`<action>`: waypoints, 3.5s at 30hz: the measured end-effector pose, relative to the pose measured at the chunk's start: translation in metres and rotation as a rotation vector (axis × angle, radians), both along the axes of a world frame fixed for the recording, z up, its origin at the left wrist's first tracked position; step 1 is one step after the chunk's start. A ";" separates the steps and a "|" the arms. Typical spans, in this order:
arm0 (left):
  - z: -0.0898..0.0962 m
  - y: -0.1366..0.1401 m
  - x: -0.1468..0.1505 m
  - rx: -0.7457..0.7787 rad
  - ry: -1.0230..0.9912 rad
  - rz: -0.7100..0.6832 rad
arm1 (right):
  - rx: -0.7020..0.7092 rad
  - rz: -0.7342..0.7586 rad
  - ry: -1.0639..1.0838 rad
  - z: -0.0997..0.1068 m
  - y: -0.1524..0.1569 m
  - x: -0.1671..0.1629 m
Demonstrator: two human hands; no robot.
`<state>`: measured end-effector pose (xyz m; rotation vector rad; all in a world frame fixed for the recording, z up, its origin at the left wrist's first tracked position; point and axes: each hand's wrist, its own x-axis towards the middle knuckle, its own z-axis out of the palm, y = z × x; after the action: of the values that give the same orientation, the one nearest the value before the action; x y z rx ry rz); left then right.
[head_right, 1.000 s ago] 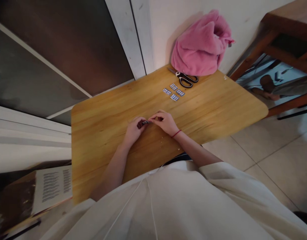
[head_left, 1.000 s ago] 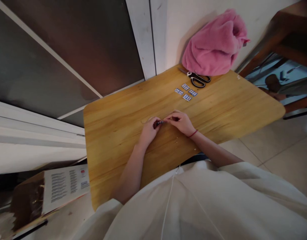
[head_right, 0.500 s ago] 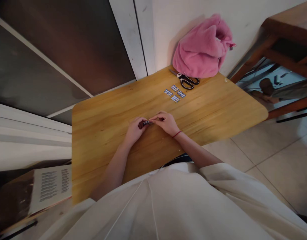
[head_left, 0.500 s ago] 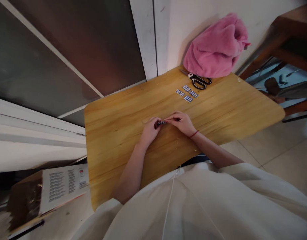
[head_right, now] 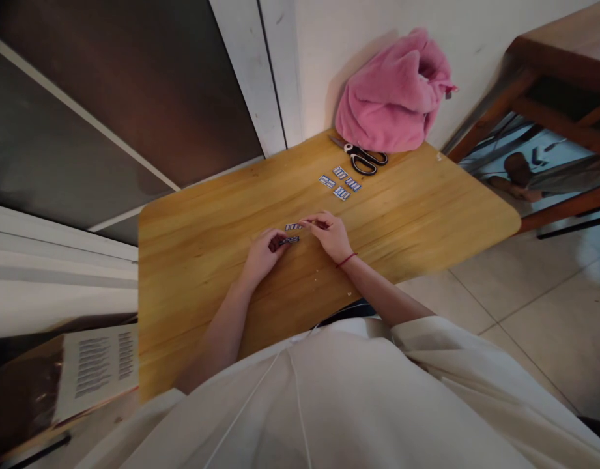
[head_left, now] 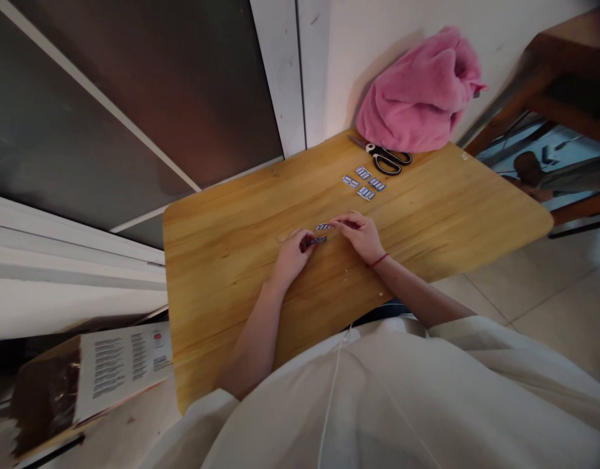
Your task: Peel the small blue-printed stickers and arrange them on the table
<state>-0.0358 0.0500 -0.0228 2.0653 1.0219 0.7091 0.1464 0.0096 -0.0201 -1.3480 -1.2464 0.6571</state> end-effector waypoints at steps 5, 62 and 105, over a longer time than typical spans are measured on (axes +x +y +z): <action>0.000 0.000 0.002 -0.095 -0.051 0.050 | -0.028 0.047 -0.172 0.000 0.000 -0.004; 0.000 0.003 0.001 0.043 -0.029 0.052 | -0.007 0.220 -0.291 0.006 -0.003 -0.008; -0.006 0.001 -0.002 0.016 -0.094 -0.004 | 0.027 0.150 -0.289 0.004 -0.006 0.007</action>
<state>-0.0376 0.0509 -0.0285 2.0271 0.9616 0.8071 0.1538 0.0039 -0.0157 -1.3701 -1.5954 0.5595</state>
